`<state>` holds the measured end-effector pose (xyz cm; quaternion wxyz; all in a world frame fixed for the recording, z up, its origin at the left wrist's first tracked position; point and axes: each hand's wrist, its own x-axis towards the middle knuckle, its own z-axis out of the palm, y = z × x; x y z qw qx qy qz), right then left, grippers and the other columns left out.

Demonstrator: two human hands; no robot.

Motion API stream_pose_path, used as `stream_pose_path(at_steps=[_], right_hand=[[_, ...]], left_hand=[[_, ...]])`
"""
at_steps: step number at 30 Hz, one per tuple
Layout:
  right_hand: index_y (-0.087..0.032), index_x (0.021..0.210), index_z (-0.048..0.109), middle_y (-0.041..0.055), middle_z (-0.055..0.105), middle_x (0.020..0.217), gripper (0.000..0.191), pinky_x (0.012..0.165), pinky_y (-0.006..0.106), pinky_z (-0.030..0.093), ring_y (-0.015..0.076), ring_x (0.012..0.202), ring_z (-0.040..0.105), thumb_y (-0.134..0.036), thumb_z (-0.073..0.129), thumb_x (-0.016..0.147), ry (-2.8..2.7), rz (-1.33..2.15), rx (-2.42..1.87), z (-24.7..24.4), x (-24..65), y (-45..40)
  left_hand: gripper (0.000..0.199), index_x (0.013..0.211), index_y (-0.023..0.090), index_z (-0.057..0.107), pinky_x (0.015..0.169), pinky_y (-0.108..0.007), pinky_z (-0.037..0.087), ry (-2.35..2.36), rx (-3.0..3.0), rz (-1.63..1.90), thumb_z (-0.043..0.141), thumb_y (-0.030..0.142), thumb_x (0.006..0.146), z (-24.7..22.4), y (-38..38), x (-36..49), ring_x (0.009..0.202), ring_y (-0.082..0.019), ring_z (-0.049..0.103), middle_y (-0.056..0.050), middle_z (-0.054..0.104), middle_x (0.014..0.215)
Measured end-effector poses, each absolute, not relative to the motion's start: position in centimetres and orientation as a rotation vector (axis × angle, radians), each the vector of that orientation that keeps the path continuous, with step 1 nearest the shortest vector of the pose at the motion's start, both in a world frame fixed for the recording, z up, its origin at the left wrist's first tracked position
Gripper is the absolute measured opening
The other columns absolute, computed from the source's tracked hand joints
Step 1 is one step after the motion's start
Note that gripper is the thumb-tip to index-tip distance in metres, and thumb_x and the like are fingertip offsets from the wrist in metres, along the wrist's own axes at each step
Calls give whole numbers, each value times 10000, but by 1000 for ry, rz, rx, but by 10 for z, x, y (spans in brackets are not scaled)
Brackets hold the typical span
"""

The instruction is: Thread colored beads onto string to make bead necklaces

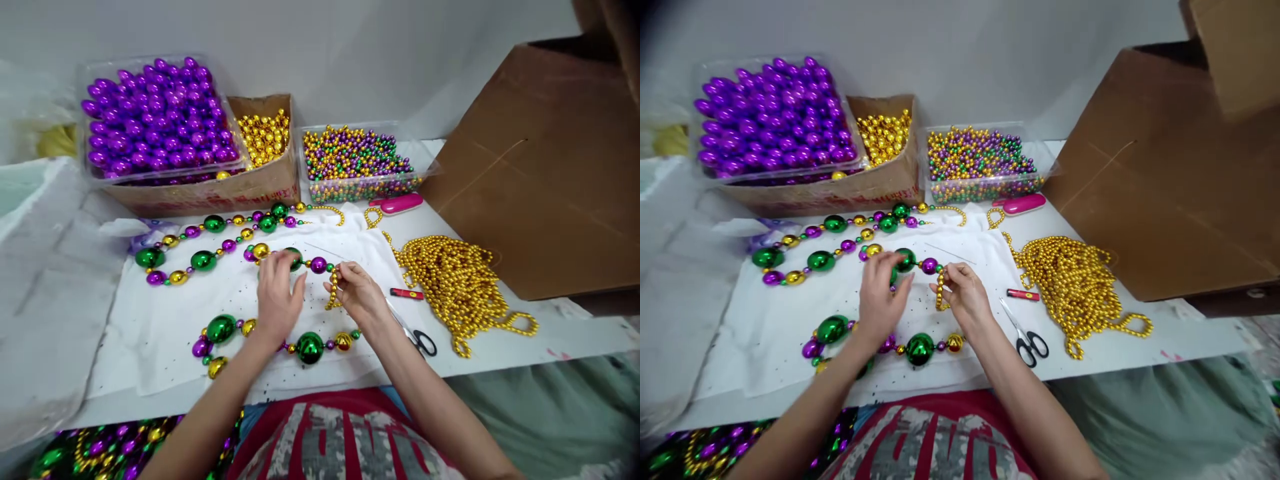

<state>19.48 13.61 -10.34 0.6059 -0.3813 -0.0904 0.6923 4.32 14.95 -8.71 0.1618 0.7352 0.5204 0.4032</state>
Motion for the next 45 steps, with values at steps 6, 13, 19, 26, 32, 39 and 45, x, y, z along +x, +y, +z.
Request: stream_pose_path(at_steps=[6, 13, 19, 26, 32, 39, 45], right_hand=[[-191, 633, 554, -46, 560, 584, 194, 687, 297, 548, 105, 591, 571, -186, 722, 730, -100, 1508, -879, -131, 200, 160], [-193, 654, 560, -58, 526, 573, 204, 569, 233, 502, 86, 546, 526, -252, 752, 687, -169, 1474, -933, -147, 204, 161], [-196, 661, 584, -46, 560, 621, 231, 557, 227, 491, 103, 608, 536, -323, 775, 631, -358, 1399, -1081, -141, 208, 145], [-179, 651, 664, -7, 589, 646, 163, 538, 242, 459, 133, 634, 528, -324, 736, 657, -612, 1311, -1268, -147, 220, 103], [-200, 697, 688, 2, 601, 695, 87, 573, 258, 413, 147, 665, 520, -282, 677, 724, -822, 1091, -1398, -145, 224, 76], [-222, 712, 650, -8, 568, 694, 113, 609, 267, 391, 152, 670, 520, -268, 607, 806, -954, 838, -1482, -123, 253, 61], [-205, 844, 627, 51, 575, 824, 82, 696, 324, 420, 220, 809, 535, -234, 552, 831, -1341, 522, -2007, -149, 320, 21]], left_hand=[[220, 848, 154, 560, 746, -270, 456, 996, 946, 972, 546, 373, 859, -143, 110, 84, 751, -143, 558, -33, 591, 792], [193, 820, 135, 529, 431, -136, 272, 807, 541, 798, 654, 278, 784, -136, 113, 69, 489, -27, 372, 8, 517, 692], [194, 852, 154, 500, 390, -133, 94, 863, 484, 721, 646, 232, 751, -132, 105, 57, 427, 0, 257, 18, 519, 698], [182, 970, 194, 594, 623, -237, 423, 1303, 1487, 610, 595, 258, 800, -124, 105, 40, 743, -133, 536, -36, 598, 939], [183, 978, 205, 629, 779, -292, 446, 1177, 1802, 694, 556, 164, 815, -134, 115, 88, 836, -164, 573, -25, 612, 888], [116, 776, 213, 678, 786, -313, 414, 1101, 1754, 748, 580, 248, 827, -144, 108, 116, 859, -202, 552, -44, 576, 845], [160, 855, 228, 687, 932, -350, 395, 978, 1731, 713, 532, 266, 865, -132, 112, 109, 1016, -228, 557, -66, 639, 1046]])
